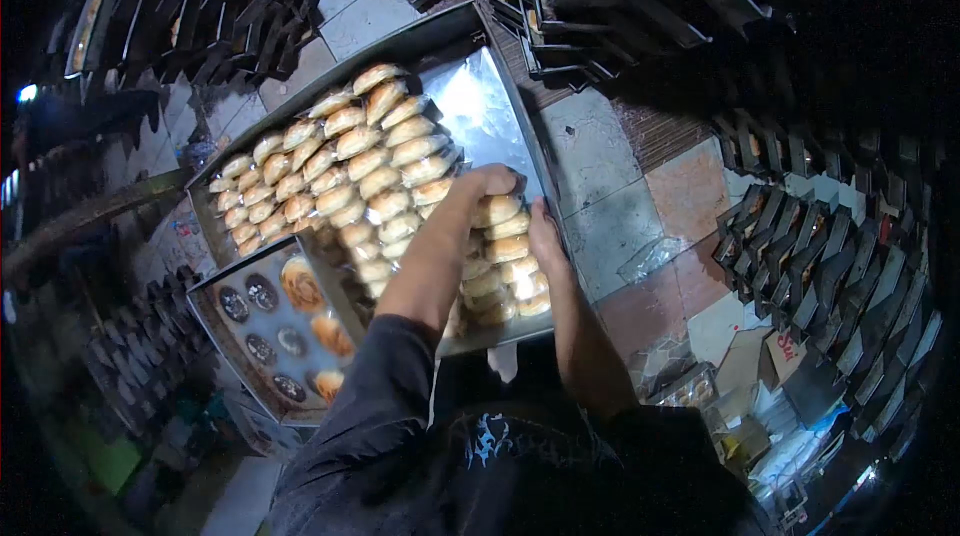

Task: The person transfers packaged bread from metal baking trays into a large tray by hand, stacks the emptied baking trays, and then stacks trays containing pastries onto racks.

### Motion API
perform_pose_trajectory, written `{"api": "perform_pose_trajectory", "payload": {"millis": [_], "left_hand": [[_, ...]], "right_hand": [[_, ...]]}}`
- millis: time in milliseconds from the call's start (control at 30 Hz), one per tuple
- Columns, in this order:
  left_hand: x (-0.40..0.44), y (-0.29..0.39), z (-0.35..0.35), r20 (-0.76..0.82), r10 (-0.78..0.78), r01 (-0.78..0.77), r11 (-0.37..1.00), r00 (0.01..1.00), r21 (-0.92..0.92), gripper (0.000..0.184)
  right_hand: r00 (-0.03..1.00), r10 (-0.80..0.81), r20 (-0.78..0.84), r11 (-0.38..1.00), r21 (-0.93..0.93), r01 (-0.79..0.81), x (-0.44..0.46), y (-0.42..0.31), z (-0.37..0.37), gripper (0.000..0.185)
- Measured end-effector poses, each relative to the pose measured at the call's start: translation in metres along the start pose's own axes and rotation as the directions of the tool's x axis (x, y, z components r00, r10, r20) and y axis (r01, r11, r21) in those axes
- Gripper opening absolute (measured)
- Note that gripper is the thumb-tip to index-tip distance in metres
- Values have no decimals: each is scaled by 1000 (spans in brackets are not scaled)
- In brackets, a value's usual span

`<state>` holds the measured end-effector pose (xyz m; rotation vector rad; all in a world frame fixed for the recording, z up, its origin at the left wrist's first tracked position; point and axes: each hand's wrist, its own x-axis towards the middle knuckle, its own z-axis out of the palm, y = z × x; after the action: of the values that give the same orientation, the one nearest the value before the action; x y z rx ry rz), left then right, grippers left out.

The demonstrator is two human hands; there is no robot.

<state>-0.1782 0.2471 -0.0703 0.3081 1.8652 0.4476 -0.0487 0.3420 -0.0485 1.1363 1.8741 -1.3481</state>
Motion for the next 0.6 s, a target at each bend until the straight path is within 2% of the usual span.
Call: {"api": "perform_pose_trajectory", "payload": {"millis": [33,100,133,167,233,267,367,467,500,567,600], "left_hand": [[-5,-1,3,48,7,-6,1000,999,-23,44],[-13,4,-7,112,37,-30,997,993,-64,43],[-23,13,-10,23,34,-33,999,999,-37,43],[-16,9,-3,22,36,-35,999,999,-36,43],[-1,-2,20,-186,-29,1,989,982,-145,45],[-15,3,26,-311,-40,-13,986,950,-166,49],[-54,13,32,-298,-117,37,965,947,-261,53],[-55,12,50,-411,-67,13,991,909,-134,54],[-57,15,52,-465,-50,17,997,884,-74,54],[-57,19,56,-504,-66,32,997,861,-76,52],[-59,20,58,-520,-75,52,997,851,-59,52]], "right_hand": [[1000,9,2,1000,2,-9,2,6,2,78],[984,145,99,989,-51,-140,20,13,7,82],[995,89,52,993,-84,-84,20,15,10,85],[995,88,50,993,-84,-83,21,17,11,85],[996,-85,34,996,21,84,19,25,12,85],[990,6,144,1000,-31,-2,3,11,4,79],[992,-76,104,997,-27,79,-55,-12,-20,72],[991,-109,77,993,-24,111,-36,42,5,67],[991,-112,72,993,-16,113,-32,48,9,66],[993,-113,21,988,-101,114,-33,40,5,64],[968,-125,217,979,187,84,9,78,8,62]]}}
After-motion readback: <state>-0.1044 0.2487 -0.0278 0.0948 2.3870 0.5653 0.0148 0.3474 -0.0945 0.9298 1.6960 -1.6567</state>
